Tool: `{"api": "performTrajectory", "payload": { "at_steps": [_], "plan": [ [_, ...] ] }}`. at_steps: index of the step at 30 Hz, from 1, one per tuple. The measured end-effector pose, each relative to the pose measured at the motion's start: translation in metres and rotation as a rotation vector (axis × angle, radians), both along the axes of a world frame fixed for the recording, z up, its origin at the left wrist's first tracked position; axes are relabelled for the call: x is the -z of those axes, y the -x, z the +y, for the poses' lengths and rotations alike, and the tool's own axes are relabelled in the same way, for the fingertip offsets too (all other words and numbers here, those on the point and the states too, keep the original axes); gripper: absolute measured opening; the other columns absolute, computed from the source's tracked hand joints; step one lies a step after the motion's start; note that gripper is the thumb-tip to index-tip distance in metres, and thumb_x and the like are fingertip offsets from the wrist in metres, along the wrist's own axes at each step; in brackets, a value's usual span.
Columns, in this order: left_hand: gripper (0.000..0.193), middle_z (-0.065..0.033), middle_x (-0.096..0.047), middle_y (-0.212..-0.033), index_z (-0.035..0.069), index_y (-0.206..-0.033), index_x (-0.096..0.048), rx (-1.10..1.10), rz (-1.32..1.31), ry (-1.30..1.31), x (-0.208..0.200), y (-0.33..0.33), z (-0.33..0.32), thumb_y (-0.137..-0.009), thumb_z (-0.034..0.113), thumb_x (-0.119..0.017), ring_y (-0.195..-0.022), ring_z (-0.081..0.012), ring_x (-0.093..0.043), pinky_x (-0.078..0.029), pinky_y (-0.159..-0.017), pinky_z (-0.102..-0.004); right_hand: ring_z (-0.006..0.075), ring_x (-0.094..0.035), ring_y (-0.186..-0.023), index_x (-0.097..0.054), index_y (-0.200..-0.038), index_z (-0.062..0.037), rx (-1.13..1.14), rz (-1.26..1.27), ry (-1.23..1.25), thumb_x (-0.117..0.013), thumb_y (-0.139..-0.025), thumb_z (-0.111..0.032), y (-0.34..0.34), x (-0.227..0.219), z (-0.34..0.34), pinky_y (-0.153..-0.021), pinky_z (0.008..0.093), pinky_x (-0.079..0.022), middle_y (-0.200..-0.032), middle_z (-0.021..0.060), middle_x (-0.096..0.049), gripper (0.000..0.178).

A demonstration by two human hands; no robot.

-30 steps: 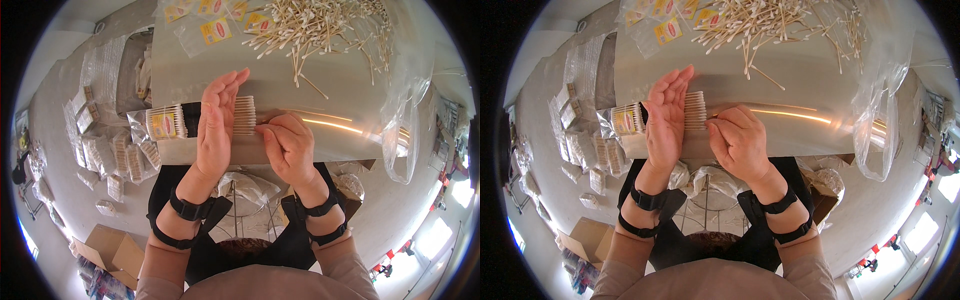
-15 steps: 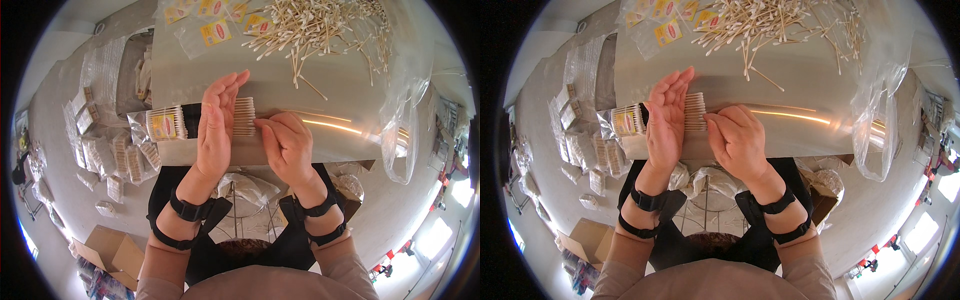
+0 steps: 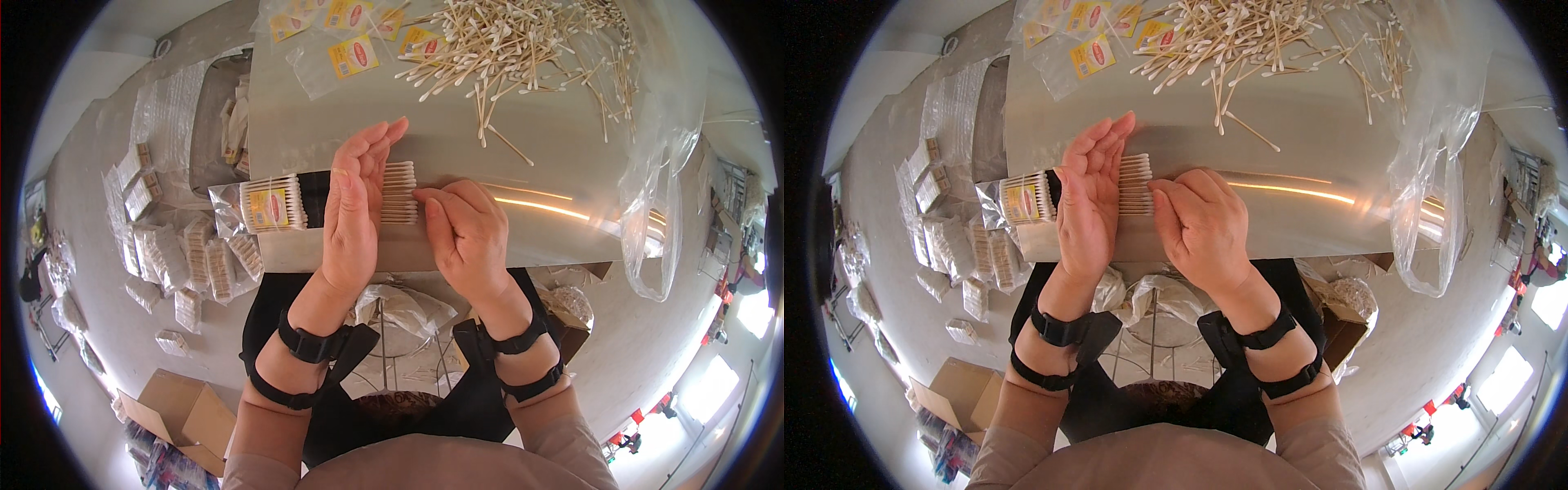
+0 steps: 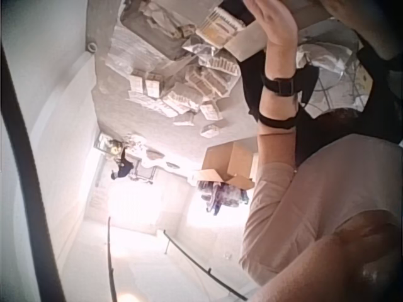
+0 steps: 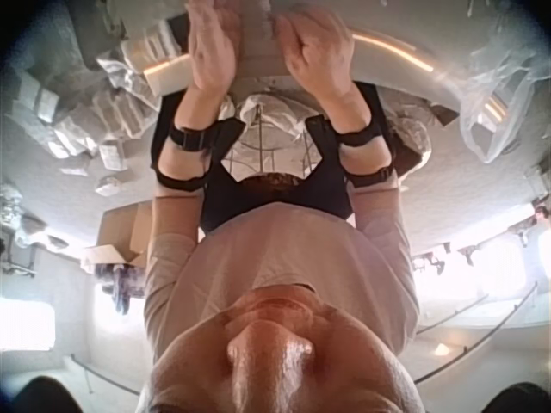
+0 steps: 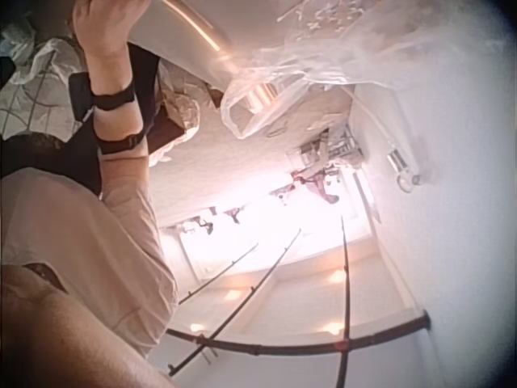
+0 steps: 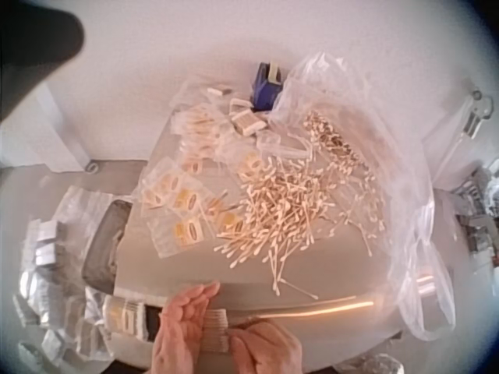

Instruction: Packing a stack of cotton swabs into a small plastic bag and adding a label.

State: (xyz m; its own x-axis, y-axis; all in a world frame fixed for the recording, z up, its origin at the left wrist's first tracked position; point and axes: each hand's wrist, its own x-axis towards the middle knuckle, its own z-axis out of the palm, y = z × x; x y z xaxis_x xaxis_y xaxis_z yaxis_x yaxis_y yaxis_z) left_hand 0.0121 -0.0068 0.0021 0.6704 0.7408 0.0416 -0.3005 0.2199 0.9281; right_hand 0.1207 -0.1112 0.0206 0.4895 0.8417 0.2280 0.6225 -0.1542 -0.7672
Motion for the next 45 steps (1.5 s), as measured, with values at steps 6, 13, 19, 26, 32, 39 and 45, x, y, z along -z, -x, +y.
{"api": "performTrajectory", "payload": {
  "at_steps": [6,13,19,26,32,39,45],
  "plan": [
    [0.067,-0.0256,-0.042,-0.147,-0.002,-0.144,-0.034,-0.008,-0.004,0.016,0.000,0.000,-0.001,-0.106,0.053,-0.027,-0.142,-0.0291,-0.036,-0.020,-0.120,-0.0400,0.0277,-0.061,-0.069,-0.072,-0.090,-0.0050,0.013,0.011,-0.025,-0.067,-0.084,-0.004,-0.001,-0.002,0.002,-0.061,0.0381,-0.049,-0.077,0.0077,-0.061,0.008],
    [0.067,-0.0246,-0.043,-0.147,-0.002,-0.144,-0.035,-0.012,0.004,0.025,0.002,0.001,-0.001,-0.106,0.053,-0.028,-0.142,-0.0291,-0.037,-0.021,-0.120,-0.0401,0.0280,-0.061,-0.070,-0.072,-0.091,-0.0061,0.043,-0.025,0.003,-0.066,-0.085,-0.005,0.001,0.000,0.005,-0.061,0.0375,-0.049,-0.078,0.0066,-0.062,0.008],
    [0.067,-0.0248,-0.042,-0.148,-0.002,-0.144,-0.034,-0.005,0.017,0.026,-0.001,0.001,-0.001,-0.106,0.053,-0.028,-0.143,-0.0288,-0.036,-0.021,-0.120,-0.0401,0.0282,-0.061,-0.069,-0.072,-0.092,-0.0065,0.035,-0.017,-0.005,-0.066,-0.086,-0.006,0.000,-0.001,0.006,-0.060,0.0376,-0.049,-0.078,0.0066,-0.062,0.009],
    [0.067,-0.0246,-0.042,-0.148,-0.001,-0.145,-0.033,-0.001,0.021,0.043,-0.002,0.001,-0.002,-0.106,0.053,-0.027,-0.143,-0.0283,-0.036,-0.021,-0.119,-0.0394,0.0284,-0.061,-0.067,-0.072,-0.093,-0.0076,0.060,-0.054,0.030,-0.067,-0.086,-0.007,0.001,0.000,0.009,-0.059,0.0376,-0.048,-0.077,0.0062,-0.062,0.009],
    [0.066,-0.0239,-0.042,-0.148,-0.001,-0.145,-0.034,0.006,0.014,0.023,0.000,0.002,-0.001,-0.106,0.053,-0.027,-0.142,-0.0278,-0.037,-0.022,-0.119,-0.0392,0.0288,-0.062,-0.073,-0.071,-0.093,-0.0076,0.023,-0.065,0.016,-0.068,-0.083,-0.006,-0.006,0.000,0.018,-0.063,0.0374,-0.050,-0.086,0.0058,-0.064,0.011],
    [0.064,-0.0231,-0.041,-0.148,0.000,-0.145,-0.034,0.015,0.000,0.020,0.002,0.002,-0.001,-0.107,0.051,-0.027,-0.141,-0.0276,-0.036,-0.022,-0.119,-0.0392,0.0272,-0.063,-0.082,-0.071,-0.093,-0.0064,-0.115,-0.172,-0.001,-0.069,-0.080,-0.004,-0.016,0.001,0.024,-0.070,0.0382,-0.053,-0.098,0.0043,-0.067,0.014],
    [0.064,-0.0229,-0.039,-0.150,-0.001,-0.145,-0.033,0.025,-0.010,0.031,-0.002,0.003,-0.001,-0.107,0.051,-0.027,-0.142,-0.0271,-0.035,-0.020,-0.120,-0.0393,0.0261,-0.063,-0.084,-0.071,-0.093,-0.0054,-0.163,-0.199,0.013,-0.069,-0.077,-0.003,-0.017,0.000,0.025,-0.072,0.0371,-0.054,-0.102,0.0042,-0.067,0.017]
  ]
}}
